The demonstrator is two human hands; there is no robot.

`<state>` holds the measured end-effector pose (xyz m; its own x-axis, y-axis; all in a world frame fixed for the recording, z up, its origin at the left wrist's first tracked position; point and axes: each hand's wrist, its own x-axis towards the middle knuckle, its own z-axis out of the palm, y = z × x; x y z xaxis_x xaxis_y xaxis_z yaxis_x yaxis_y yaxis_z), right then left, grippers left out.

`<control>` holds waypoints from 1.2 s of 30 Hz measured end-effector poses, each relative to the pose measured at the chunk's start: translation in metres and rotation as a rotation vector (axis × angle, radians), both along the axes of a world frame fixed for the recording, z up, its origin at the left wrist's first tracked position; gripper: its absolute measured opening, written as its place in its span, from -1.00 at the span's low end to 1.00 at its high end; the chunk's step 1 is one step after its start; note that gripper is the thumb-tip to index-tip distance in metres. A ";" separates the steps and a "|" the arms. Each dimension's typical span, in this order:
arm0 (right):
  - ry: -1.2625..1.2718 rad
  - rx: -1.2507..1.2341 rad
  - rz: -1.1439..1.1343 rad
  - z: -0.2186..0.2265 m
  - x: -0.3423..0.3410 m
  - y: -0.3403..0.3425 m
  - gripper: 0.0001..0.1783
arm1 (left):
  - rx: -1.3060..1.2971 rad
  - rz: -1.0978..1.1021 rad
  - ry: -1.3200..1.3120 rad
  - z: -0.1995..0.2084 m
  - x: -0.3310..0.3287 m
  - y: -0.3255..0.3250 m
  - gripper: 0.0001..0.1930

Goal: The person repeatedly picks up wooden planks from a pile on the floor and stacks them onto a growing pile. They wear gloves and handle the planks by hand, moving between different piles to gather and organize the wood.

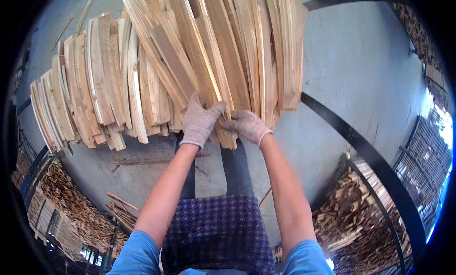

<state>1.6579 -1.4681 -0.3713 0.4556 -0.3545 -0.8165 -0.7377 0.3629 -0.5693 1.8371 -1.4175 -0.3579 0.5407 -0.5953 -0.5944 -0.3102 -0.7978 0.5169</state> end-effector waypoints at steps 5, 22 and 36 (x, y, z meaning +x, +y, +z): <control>-0.048 0.072 -0.128 0.025 -0.003 0.010 -0.55 | 0.070 0.044 0.206 0.007 0.001 -0.015 -0.22; 0.324 -0.735 -0.405 0.078 -0.102 -0.072 -0.51 | -0.344 -0.115 0.322 0.055 -0.139 -0.047 -0.15; 0.092 -0.266 -0.814 -0.117 -0.118 -0.267 -0.05 | 0.017 0.119 -0.521 -0.042 0.079 -0.058 0.19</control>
<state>1.5397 -1.7353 -0.4884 -0.0880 -0.7269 -0.6811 -0.3531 0.6621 -0.6610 1.9163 -1.4757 -0.4000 0.8297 -0.5047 -0.2385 -0.4294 -0.8501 0.3050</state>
